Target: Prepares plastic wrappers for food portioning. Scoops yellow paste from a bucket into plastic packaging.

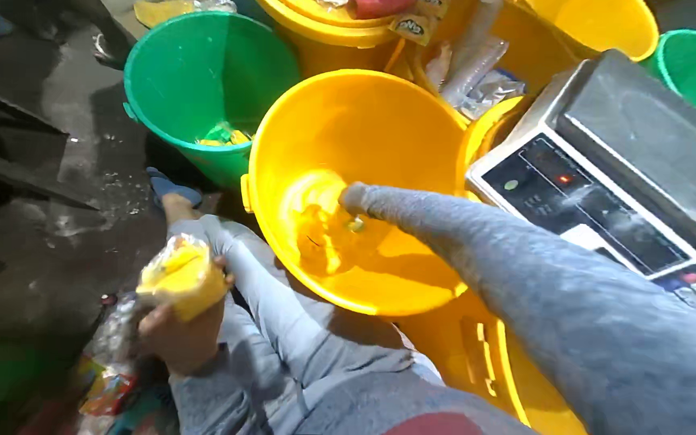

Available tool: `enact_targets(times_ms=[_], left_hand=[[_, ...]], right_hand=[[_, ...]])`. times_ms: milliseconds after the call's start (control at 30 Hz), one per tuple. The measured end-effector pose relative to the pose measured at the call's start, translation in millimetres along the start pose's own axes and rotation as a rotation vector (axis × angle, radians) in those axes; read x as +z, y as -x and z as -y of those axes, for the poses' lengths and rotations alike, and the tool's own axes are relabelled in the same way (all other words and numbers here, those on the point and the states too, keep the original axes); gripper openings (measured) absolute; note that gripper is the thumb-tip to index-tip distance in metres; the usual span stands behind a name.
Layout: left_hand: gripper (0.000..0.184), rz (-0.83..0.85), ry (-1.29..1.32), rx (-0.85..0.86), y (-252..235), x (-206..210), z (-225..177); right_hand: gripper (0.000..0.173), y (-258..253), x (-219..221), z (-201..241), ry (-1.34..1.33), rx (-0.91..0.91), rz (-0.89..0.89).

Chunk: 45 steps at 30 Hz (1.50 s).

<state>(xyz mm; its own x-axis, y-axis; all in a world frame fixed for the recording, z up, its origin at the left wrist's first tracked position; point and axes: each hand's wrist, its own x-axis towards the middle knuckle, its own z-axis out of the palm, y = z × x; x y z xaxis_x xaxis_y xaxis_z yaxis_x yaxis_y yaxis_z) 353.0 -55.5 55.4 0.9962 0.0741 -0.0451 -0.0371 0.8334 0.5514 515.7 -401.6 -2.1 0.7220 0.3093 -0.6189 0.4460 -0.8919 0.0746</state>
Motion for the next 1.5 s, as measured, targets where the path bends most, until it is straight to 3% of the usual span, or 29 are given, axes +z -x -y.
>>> enact_targets(times_ms=[33,67,200,300,400,467,633,733,833,933,1033,1100,1200,1267,1333,1500], left_hand=[[0.077,-0.026,0.007,0.009,6.6,-8.2,-3.0],[0.073,-0.057,0.001,0.016,12.6,-16.4,-5.7],[0.069,-0.145,0.047,-0.01,11.2,-41.7,-4.8],[0.066,-0.07,0.1,-0.056,-1.5,-48.0,4.2],[0.061,-0.046,0.119,-0.135,-7.4,-44.3,14.1],[0.058,-0.01,0.158,-0.196,-7.5,-43.8,19.8],[0.061,-0.059,0.227,-0.249,-10.1,-34.0,31.7],[0.057,-0.082,0.238,-0.242,-12.6,-22.2,30.5],[0.055,-0.113,0.246,-0.211,-7.0,-15.5,26.5],[0.051,-0.026,0.221,-0.15,0.7,-17.9,23.5],[0.058,-0.03,0.147,-0.142,9.8,-8.1,20.9],[0.065,0.028,0.148,-0.169,11.8,-1.2,21.1],[0.064,0.031,0.133,-0.184,15.6,19.3,22.0],[0.062,0.024,0.126,-0.181,20.6,30.6,23.2],[0.056,0.006,0.098,-0.137,26.1,33.6,27.7],[0.056,-0.137,0.065,-0.082,37.5,66.3,35.4]], right_hand=[[0.03,-14.3,1.7,-5.4,-0.006,0.079,0.327],[0.032,-24.1,16.5,-13.0,-0.014,0.134,0.441],[0.04,-32.4,44.3,-30.6,0.114,0.13,0.585],[0.042,-33.1,38.1,-33.7,-0.081,0.254,0.596],[0.04,-44.0,70.0,-43.9,-0.313,0.398,0.501],[0.037,-42.9,73.8,-45.2,-0.378,0.399,0.478],[0.029,-34.3,62.9,-32.5,-0.244,0.232,0.516],[0.032,-44.1,67.7,-26.5,-0.137,0.121,0.552],[0.034,-42.4,67.6,-26.8,-0.198,0.113,0.542],[0.045,-63.0,85.9,-22.6,-0.08,0.079,0.554],[0.051,-52.3,27.4,-6.3,-0.162,0.171,0.56],[0.05,-55.9,-3.6,-12.7,-0.321,0.128,0.479],[0.036,-45.4,-40.0,-33.6,-0.522,-0.063,0.125],[0.032,-0.3,-98.8,-29.4,-0.572,-0.026,0.071],[0.027,51.5,-128.5,-34.6,-0.593,-0.068,-0.144],[0.02,168.0,-132.7,-31.8,-0.792,-0.225,-0.562]])
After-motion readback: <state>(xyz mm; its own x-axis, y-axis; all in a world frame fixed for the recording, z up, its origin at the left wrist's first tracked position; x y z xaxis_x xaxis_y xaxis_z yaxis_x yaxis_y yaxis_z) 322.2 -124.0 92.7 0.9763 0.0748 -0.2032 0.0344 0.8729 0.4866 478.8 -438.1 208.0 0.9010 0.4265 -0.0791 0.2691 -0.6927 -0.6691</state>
